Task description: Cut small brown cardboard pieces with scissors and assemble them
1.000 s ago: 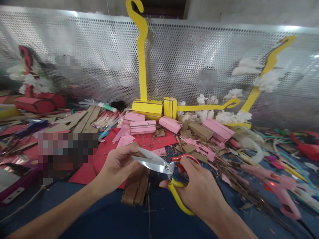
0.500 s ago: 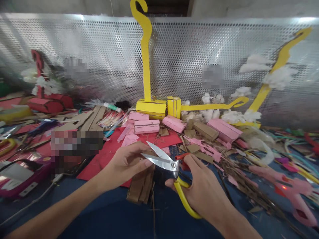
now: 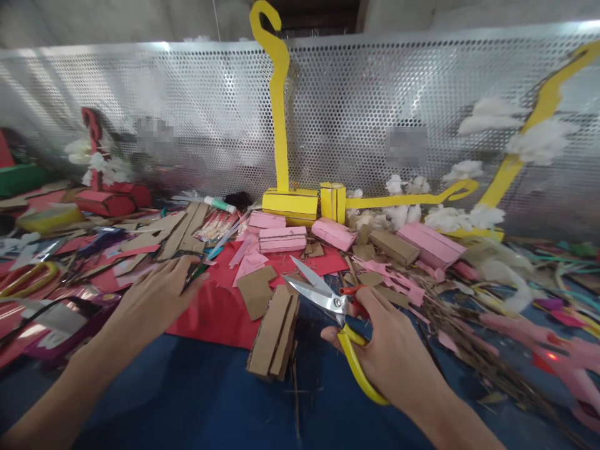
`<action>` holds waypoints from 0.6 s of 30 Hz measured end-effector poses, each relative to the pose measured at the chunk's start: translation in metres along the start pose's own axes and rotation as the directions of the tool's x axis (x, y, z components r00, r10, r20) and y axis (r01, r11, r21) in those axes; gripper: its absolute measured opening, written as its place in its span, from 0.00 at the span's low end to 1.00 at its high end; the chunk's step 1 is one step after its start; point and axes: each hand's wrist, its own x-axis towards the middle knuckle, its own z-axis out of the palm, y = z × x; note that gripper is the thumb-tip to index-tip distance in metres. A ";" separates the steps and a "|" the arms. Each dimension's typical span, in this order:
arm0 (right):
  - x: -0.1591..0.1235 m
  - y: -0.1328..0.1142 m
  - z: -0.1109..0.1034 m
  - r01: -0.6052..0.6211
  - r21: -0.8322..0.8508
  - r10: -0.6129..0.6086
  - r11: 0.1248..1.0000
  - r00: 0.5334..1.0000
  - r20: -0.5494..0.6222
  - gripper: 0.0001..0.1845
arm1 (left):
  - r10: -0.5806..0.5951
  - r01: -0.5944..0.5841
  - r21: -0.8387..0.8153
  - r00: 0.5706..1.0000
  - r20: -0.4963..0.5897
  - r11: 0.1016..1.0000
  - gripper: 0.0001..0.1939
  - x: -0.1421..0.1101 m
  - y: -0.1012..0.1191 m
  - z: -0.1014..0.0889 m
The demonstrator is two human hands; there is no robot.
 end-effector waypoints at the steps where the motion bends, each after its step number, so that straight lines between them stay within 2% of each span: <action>1: 0.000 0.000 0.000 -0.002 0.003 0.002 1.000 1.000 -0.002 0.22 | 0.007 -0.008 -0.050 1.000 -0.022 0.999 0.17 0.001 0.006 -0.005; 3: 0.000 0.000 0.000 -0.011 0.013 0.011 1.000 1.000 0.005 0.22 | 0.022 -0.020 -0.192 1.000 0.006 0.981 0.18 0.005 0.024 -0.019; 4: 0.000 0.000 0.000 -0.017 0.018 0.017 1.000 1.000 0.011 0.22 | 0.034 -0.012 -0.314 0.997 0.063 0.949 0.19 0.007 0.034 -0.026; 5: 0.000 0.001 0.001 -0.024 0.022 0.024 0.999 1.000 0.019 0.22 | 0.112 -0.042 -0.473 0.986 0.120 0.880 0.19 0.010 0.045 -0.032; 7: 0.000 0.002 0.002 -0.035 0.029 0.034 0.999 0.999 0.028 0.23 | 0.365 -0.106 -0.758 0.913 0.183 0.644 0.19 0.014 0.066 -0.042; 9: -0.001 0.003 0.003 -0.041 0.028 0.041 0.999 0.999 0.031 0.22 | 0.578 -0.074 -0.904 0.790 0.204 0.421 0.25 0.018 0.085 -0.043; 10: -0.001 0.003 0.003 -0.045 0.023 0.044 0.999 0.998 0.033 0.22 | 0.629 -0.037 -0.941 0.752 0.195 0.337 0.28 0.020 0.094 -0.042; 11: -0.001 0.003 0.003 -0.047 0.015 0.047 0.999 0.998 0.033 0.23 | 0.643 -0.017 -0.963 0.748 0.165 0.267 0.28 0.022 0.101 -0.039; 14: -0.001 0.003 0.003 -0.023 0.003 0.023 1.000 1.000 0.012 0.24 | 0.611 -0.046 -0.989 0.790 0.049 0.139 0.13 0.024 0.117 -0.025; 18: -0.001 0.001 0.003 0.059 -0.023 -0.060 0.998 0.998 -0.031 0.26 | 0.517 -0.065 -0.993 0.856 -0.007 0.095 0.09 0.017 0.121 -0.010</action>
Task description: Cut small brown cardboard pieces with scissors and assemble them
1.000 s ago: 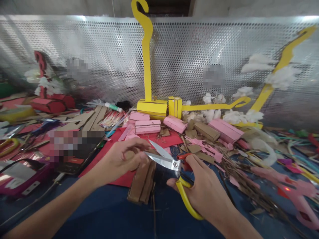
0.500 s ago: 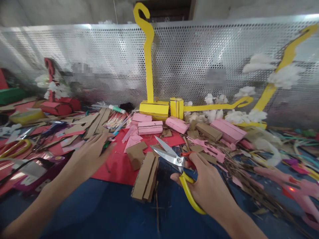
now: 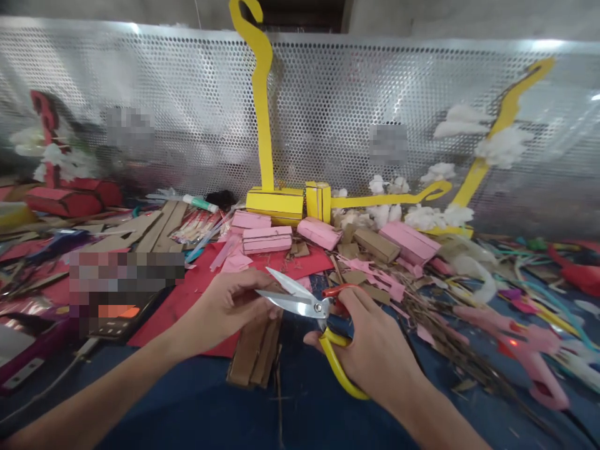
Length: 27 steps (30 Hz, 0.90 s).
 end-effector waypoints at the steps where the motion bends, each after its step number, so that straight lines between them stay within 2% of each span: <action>1: 0.000 -0.001 0.000 0.021 -0.020 -0.021 1.000 1.000 -0.011 0.26 | 0.012 -0.012 0.002 0.999 -0.033 1.000 0.07 -0.003 -0.002 0.001; 4: 0.000 -0.004 -0.001 0.065 -0.080 -0.068 0.995 0.997 -0.036 0.28 | 0.032 -0.033 -0.013 0.995 -0.095 0.999 0.07 -0.011 -0.004 0.005; 12: -0.003 -0.013 -0.004 0.156 -0.099 -0.161 0.983 0.986 -0.046 0.28 | 0.070 -0.075 -0.030 0.988 -0.137 0.997 0.08 -0.020 -0.005 0.012; 21: -0.004 -0.015 -0.005 0.177 -0.072 -0.184 0.982 0.977 -0.110 0.27 | 0.075 -0.089 -0.078 0.984 -0.163 0.993 0.05 -0.021 -0.006 0.014; 27: -0.006 -0.014 -0.002 0.147 -0.027 -0.149 0.989 0.986 -0.071 0.28 | 0.040 -0.061 -0.138 0.988 -0.149 0.989 0.08 -0.021 -0.009 0.014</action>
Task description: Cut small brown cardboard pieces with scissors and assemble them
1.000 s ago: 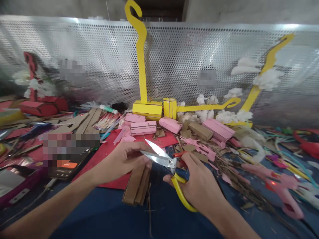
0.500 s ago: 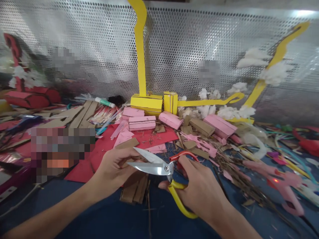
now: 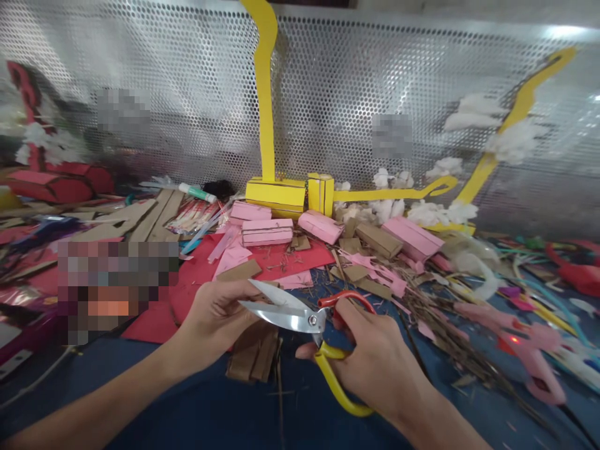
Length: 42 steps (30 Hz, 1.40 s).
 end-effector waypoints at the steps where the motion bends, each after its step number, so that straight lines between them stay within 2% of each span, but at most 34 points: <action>1: 0.000 0.000 0.000 -0.006 0.011 0.006 1.000 1.000 0.003 0.28 | -0.013 0.013 -0.013 1.000 -0.002 1.000 0.09 -0.001 -0.001 0.000; 9: 0.005 -0.002 -0.002 0.018 0.026 -0.018 1.000 1.000 0.009 0.27 | -0.008 0.009 -0.061 1.000 0.003 0.998 0.09 -0.003 -0.006 -0.001; 14: 0.009 -0.007 -0.004 0.027 0.005 -0.027 1.000 0.999 0.047 0.22 | 0.023 -0.026 0.060 0.998 0.053 0.998 0.09 0.000 0.007 0.000; 17: 0.009 -0.007 -0.005 0.044 -0.008 -0.044 0.999 0.998 0.044 0.21 | 0.011 -0.015 0.072 0.998 0.063 0.997 0.10 -0.001 0.010 0.000; 28: 0.004 0.000 -0.007 0.165 -0.044 -0.166 0.985 0.986 -0.032 0.24 | -0.014 0.015 -0.009 0.996 0.085 1.000 0.09 -0.002 0.005 0.002; 33: 0.006 0.000 -0.006 0.122 -0.075 -0.122 0.990 0.992 -0.006 0.24 | -0.026 0.023 0.045 0.997 0.066 0.999 0.08 -0.002 0.005 0.001; 42: 0.006 -0.001 -0.006 0.057 -0.113 -0.053 0.992 0.998 0.035 0.24 | 0.030 -0.033 0.063 0.999 0.044 0.997 0.08 0.001 0.011 0.000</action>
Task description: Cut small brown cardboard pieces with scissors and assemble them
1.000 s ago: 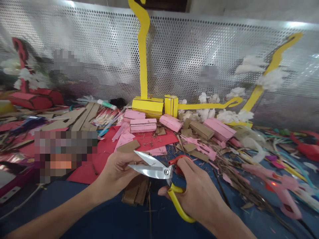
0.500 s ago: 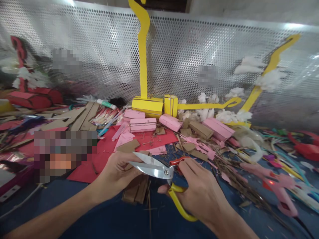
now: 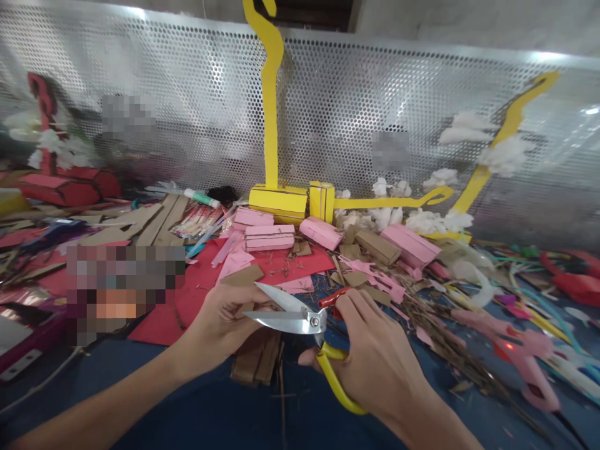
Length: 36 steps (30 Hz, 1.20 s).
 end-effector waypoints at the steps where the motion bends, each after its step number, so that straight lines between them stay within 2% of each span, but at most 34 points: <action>1: 0.000 0.000 0.001 0.000 -0.004 0.000 1.000 1.000 0.007 0.25 | 0.001 -0.001 0.003 1.000 0.000 1.000 0.08 0.000 -0.001 0.000; 10: 0.000 -0.003 0.001 0.035 -0.001 -0.035 0.999 0.998 -0.046 0.25 | -0.017 0.018 -0.025 0.999 0.040 1.000 0.08 -0.001 -0.003 0.000; 19: -0.001 -0.001 0.000 0.089 0.063 -0.087 0.994 0.995 -0.048 0.25 | -0.031 0.035 -0.106 0.999 0.045 0.994 0.07 -0.001 -0.005 0.001; 24: 0.000 -0.002 -0.001 0.095 0.085 -0.090 0.992 0.994 -0.055 0.22 | -0.041 0.047 -0.131 0.998 0.049 0.990 0.08 -0.001 -0.004 0.001; 31: 0.000 -0.003 0.000 0.121 0.093 -0.112 0.988 0.989 -0.096 0.22 | -0.035 0.048 -0.208 0.997 0.067 0.977 0.08 -0.002 -0.011 0.002; 36: 0.000 -0.001 0.002 0.091 0.084 -0.085 0.992 0.994 -0.073 0.24 | -0.039 0.052 -0.200 0.997 0.068 0.978 0.08 -0.001 -0.011 0.001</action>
